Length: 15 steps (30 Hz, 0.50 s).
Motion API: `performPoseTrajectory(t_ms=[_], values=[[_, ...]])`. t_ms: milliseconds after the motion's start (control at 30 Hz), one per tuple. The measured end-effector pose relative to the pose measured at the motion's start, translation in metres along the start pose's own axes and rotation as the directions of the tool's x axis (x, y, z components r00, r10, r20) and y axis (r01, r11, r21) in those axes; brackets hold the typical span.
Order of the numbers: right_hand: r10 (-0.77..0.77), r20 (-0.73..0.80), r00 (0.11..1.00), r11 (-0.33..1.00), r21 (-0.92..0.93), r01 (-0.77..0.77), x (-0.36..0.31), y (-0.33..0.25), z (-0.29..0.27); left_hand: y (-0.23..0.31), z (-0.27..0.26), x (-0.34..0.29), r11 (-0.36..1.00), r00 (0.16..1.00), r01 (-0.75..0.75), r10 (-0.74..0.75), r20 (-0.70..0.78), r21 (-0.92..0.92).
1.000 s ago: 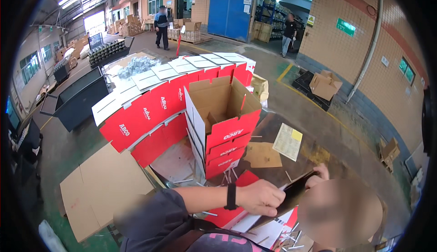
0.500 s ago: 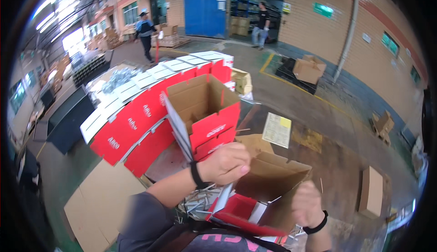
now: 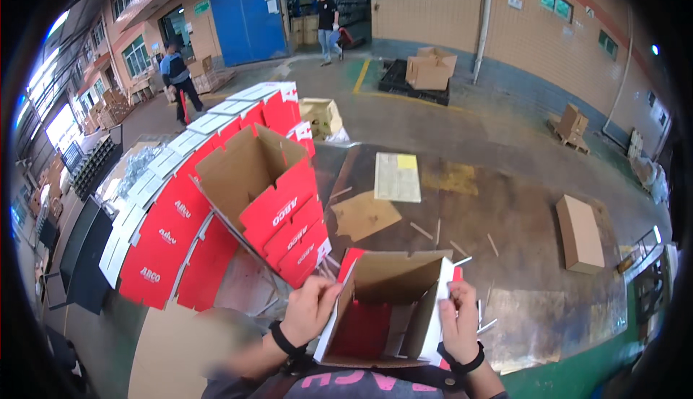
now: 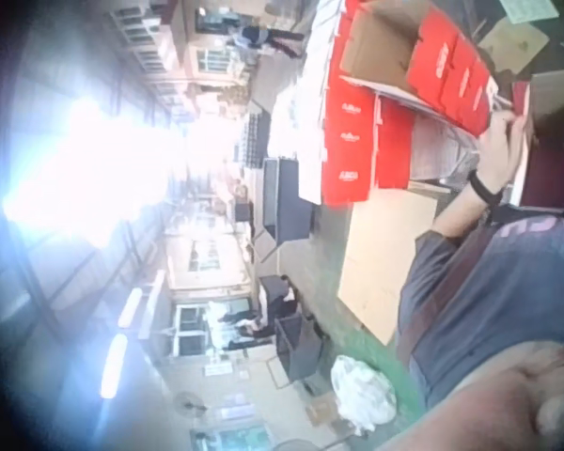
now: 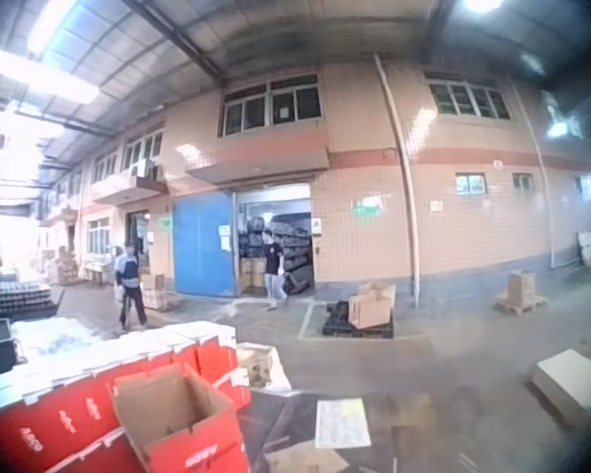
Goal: Folding flat cardboard pieces into boxes and stacking them.
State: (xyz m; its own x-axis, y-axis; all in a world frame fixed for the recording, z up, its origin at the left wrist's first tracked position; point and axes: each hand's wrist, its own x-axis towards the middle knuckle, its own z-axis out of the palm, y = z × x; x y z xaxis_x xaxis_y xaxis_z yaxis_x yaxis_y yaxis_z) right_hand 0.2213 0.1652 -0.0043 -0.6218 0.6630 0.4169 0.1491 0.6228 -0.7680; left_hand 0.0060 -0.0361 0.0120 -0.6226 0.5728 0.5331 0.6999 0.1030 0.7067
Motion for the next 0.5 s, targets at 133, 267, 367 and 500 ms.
performPoseTrajectory(t_ms=[133, 267, 367, 500], values=[[0.051, -0.127, 0.991, 0.999, 0.023, -0.048, -0.015, 0.012, 0.011, -0.049, 0.014, -0.025, 0.977, 0.991, 0.108, -0.121, 0.06, 0.185], [0.296, 0.419, 0.858, 0.944, -0.267, -0.196, -0.064, 0.114, -0.006, -0.098, -0.008, -0.048, 0.741, 0.636, -0.054, -0.492, 0.595, 0.67], [0.173, 0.782, 0.598, 0.84, -0.434, 0.325, -0.083, 0.155, -0.02, -0.115, -0.015, -0.041, 0.773, 0.624, -0.29, -0.293, 0.724, 0.564], [-0.104, 0.189, 0.976, 0.964, -0.223, 0.146, 0.0, 0.055, -0.028, -0.067, -0.029, 0.003, 0.977, 0.982, -0.181, 0.185, 0.026, -0.116]])
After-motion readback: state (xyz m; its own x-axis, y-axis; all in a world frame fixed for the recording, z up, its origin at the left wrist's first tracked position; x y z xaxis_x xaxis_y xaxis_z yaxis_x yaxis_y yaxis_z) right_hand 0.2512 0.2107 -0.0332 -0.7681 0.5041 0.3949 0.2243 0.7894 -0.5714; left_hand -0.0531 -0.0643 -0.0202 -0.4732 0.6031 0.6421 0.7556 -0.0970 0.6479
